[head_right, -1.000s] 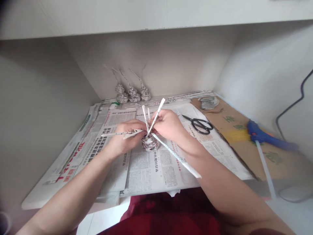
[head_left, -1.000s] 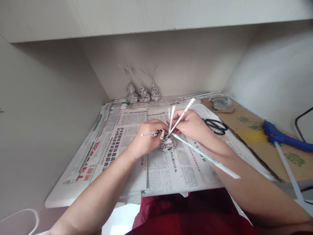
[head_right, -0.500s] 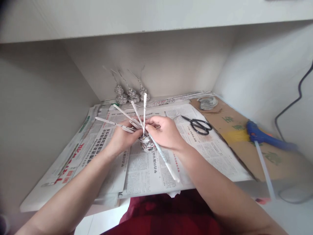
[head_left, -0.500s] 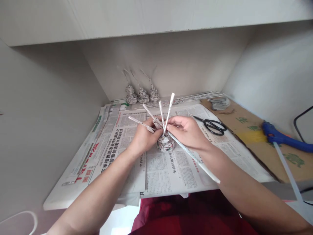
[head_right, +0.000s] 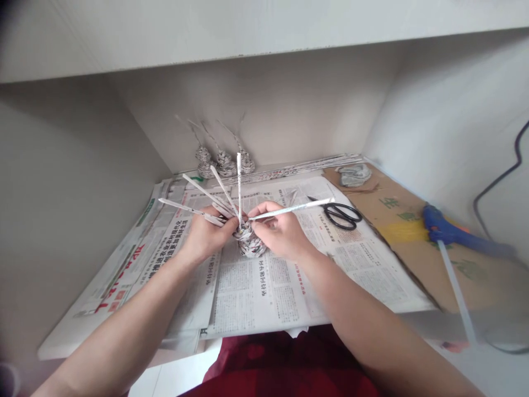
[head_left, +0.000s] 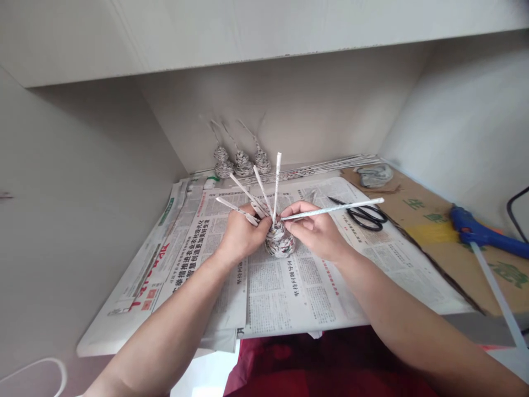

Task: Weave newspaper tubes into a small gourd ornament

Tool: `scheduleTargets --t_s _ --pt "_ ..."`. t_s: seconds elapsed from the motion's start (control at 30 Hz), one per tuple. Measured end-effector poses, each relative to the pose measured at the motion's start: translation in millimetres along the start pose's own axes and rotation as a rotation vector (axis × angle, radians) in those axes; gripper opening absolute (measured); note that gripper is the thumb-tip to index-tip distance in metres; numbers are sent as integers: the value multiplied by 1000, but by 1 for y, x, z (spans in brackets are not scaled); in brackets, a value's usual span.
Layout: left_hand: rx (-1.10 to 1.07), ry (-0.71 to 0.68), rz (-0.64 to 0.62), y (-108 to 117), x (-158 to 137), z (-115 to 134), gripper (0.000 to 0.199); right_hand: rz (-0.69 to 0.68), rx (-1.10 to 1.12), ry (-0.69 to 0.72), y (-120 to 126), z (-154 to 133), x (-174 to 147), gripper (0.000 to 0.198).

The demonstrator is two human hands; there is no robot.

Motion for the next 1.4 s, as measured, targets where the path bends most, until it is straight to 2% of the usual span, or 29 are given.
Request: scheduleTargets --t_s 0.1,0.2,0.3,0.47,0.67,0.83,1.03,1.2,1.3,1.4 --pt "68 -66 37 1 -2 7 8 84 22 -101 6 13 -2 21" --pt "112 -110 40 0 -4 13 9 101 48 -201 4 28 -2 29" --pt "120 -115 30 -1 -4 14 10 132 209 -254 -2 38 -2 32" --pt "127 -90 38 0 -4 14 8 213 363 -166 -4 32 -2 16" --pt "140 -97 -4 -3 -4 16 9 193 398 -172 -5 31 0 17" --pt "127 -107 -33 -6 -4 18 12 305 419 -177 3 38 -3 21" --pt "88 -106 -72 -9 -2 17 14 218 464 -233 -2 43 -1 21" --pt "77 -78 -88 -10 -3 14 15 300 437 -230 5 43 -4 21" --pt "74 -66 -84 -10 -4 12 16 230 470 -241 0 44 -2 10" --pt "68 -68 -92 -10 -3 13 18 151 472 -239 -4 43 1 22"
Point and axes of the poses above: each hand's wrist, its own x-axis towards the middle knuckle, its own y-axis out of the back of the hand, z = x × y, the point moved 9 cm from there along x, towards the middle knuckle, and after that the axes turned 11 degrees about -z, right-handed, at the moved point
